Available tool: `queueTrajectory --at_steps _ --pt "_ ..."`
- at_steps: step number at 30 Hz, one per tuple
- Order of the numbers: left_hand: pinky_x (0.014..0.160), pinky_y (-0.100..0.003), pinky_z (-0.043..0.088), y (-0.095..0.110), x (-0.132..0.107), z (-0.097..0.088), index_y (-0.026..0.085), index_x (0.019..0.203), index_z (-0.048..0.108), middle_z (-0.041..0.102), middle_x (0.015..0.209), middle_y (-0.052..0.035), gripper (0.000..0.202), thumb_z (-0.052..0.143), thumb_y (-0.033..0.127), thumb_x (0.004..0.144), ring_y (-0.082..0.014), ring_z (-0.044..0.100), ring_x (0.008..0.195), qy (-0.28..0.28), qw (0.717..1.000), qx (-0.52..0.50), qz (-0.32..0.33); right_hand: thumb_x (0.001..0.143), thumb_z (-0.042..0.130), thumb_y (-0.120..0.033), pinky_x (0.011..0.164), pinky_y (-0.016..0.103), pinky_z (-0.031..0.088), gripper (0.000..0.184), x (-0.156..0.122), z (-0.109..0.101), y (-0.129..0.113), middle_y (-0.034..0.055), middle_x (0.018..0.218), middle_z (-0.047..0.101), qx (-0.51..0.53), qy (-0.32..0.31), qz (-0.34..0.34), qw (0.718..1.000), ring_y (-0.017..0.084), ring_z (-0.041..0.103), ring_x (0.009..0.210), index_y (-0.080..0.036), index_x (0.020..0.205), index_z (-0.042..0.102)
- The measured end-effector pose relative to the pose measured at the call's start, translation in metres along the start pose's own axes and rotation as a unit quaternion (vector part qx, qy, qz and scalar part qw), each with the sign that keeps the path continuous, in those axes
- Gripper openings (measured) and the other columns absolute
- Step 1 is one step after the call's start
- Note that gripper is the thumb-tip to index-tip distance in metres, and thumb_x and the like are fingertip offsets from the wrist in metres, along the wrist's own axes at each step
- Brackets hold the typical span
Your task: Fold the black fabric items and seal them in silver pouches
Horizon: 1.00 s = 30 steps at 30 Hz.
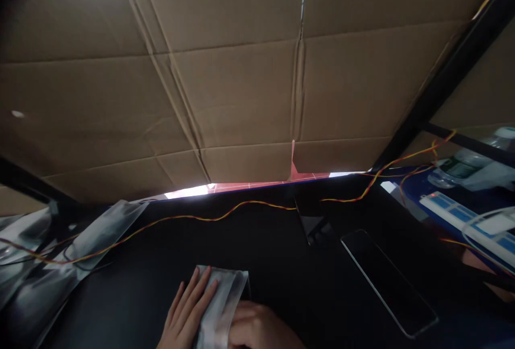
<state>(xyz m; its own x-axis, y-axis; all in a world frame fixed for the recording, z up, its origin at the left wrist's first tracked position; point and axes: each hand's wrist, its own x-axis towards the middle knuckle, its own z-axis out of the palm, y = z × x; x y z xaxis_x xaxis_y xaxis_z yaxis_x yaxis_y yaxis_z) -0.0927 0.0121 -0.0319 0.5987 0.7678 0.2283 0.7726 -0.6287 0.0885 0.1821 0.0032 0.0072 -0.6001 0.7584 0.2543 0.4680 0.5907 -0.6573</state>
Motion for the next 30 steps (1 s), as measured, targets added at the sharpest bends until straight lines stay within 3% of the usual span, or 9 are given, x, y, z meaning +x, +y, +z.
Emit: queueTrajectory --at_steps 2,5,11,14,17,20,24,26,30 --pt "0.121 -0.055 0.052 0.001 0.001 -0.006 0.03 0.178 0.006 0.044 0.175 -0.0165 0.122 0.061 0.09 0.087 -0.0414 0.049 0.159 0.005 1.0 0.002 -0.007 0.105 0.073 -0.024 0.099 0.036 0.062 0.017 -0.013 -0.014 -0.001 0.0041 0.125 0.076 -0.014 0.011 0.023 1.0 0.021 0.072 0.114 -0.025 0.122 0.076" --pt "0.123 -0.057 0.048 0.01 0.004 -0.008 0.027 0.178 0.008 0.043 0.176 -0.0169 0.12 0.063 0.087 0.09 -0.0429 0.046 0.161 0.01 1.0 0.022 -0.008 0.095 0.084 -0.022 0.096 0.035 0.061 0.034 -0.024 -0.022 0.004 0.0035 0.123 0.077 -0.051 0.03 0.057 0.997 0.023 0.07 0.112 -0.027 0.127 0.074" --pt "0.124 -0.054 0.047 0.021 0.017 -0.018 0.033 0.178 0.017 0.051 0.173 -0.0093 0.093 0.065 0.064 0.104 -0.0386 0.054 0.155 0.02 0.999 0.039 0.017 0.084 0.094 -0.044 0.08 0.034 0.057 0.03 -0.013 0.025 0.019 0.0007 0.102 0.078 -0.108 0.054 0.037 0.992 0.023 0.068 0.092 -0.025 0.095 0.073" --pt "0.124 -0.053 0.047 0.019 0.022 -0.028 0.031 0.178 0.016 0.049 0.174 -0.0088 0.094 0.065 0.064 0.104 -0.0385 0.052 0.156 0.021 0.998 0.038 0.037 0.083 0.094 -0.041 0.078 0.031 0.059 0.028 -0.015 0.025 0.019 0.0001 0.1 0.078 -0.108 0.063 0.041 0.991 0.021 0.07 0.088 -0.027 0.099 0.075" --pt "0.125 -0.051 0.046 0.019 0.022 -0.03 0.031 0.178 0.016 0.05 0.173 -0.0092 0.097 0.064 0.069 0.103 -0.0363 0.05 0.158 0.025 0.998 0.032 0.052 0.094 0.08 -0.02 0.089 0.029 0.061 0.028 -0.026 0.001 0.017 0.0005 0.111 0.078 -0.102 0.076 0.072 0.989 0.019 0.075 0.097 -0.029 0.119 0.075" --pt "0.124 -0.052 0.047 0.024 0.021 -0.019 0.029 0.178 0.013 0.056 0.169 -0.0118 0.108 0.062 0.081 0.097 -0.0372 0.052 0.156 0.034 0.997 0.022 0.061 0.093 0.069 -0.005 0.102 0.038 0.062 0.054 -0.036 -0.019 0.016 0.0079 0.133 0.075 -0.114 0.094 0.125 0.981 0.026 0.075 0.118 -0.028 0.142 0.068" --pt "0.121 -0.061 0.049 0.038 0.027 -0.009 0.025 0.178 0.011 0.051 0.172 -0.0158 0.122 0.065 0.089 0.088 -0.0431 0.049 0.158 0.03 0.998 0.009 0.062 0.074 0.08 0.0 0.117 0.058 0.053 0.096 -0.033 -0.019 0.01 0.0168 0.178 0.039 -0.121 0.073 0.156 0.978 0.042 0.053 0.153 -0.031 0.161 0.054" --pt "0.121 -0.064 0.049 0.044 0.034 -0.012 0.024 0.178 0.013 0.046 0.174 -0.0171 0.128 0.067 0.092 0.084 -0.0443 0.047 0.159 0.021 0.998 0.004 0.06 0.073 0.077 0.001 0.121 0.063 0.047 0.096 -0.026 -0.014 0.004 0.0158 0.184 0.027 -0.126 0.044 0.167 0.977 0.045 0.041 0.161 -0.032 0.161 0.055" --pt "0.12 -0.071 0.048 0.045 0.043 -0.033 0.02 0.178 0.015 0.046 0.173 -0.0217 0.138 0.062 0.1 0.076 -0.0468 0.046 0.159 0.018 0.998 0.003 0.059 0.077 0.071 0.002 0.124 0.065 0.044 0.088 -0.017 -0.017 0.001 0.0151 0.186 0.021 -0.135 0.043 0.176 0.974 0.044 0.032 0.166 -0.029 0.159 0.058"
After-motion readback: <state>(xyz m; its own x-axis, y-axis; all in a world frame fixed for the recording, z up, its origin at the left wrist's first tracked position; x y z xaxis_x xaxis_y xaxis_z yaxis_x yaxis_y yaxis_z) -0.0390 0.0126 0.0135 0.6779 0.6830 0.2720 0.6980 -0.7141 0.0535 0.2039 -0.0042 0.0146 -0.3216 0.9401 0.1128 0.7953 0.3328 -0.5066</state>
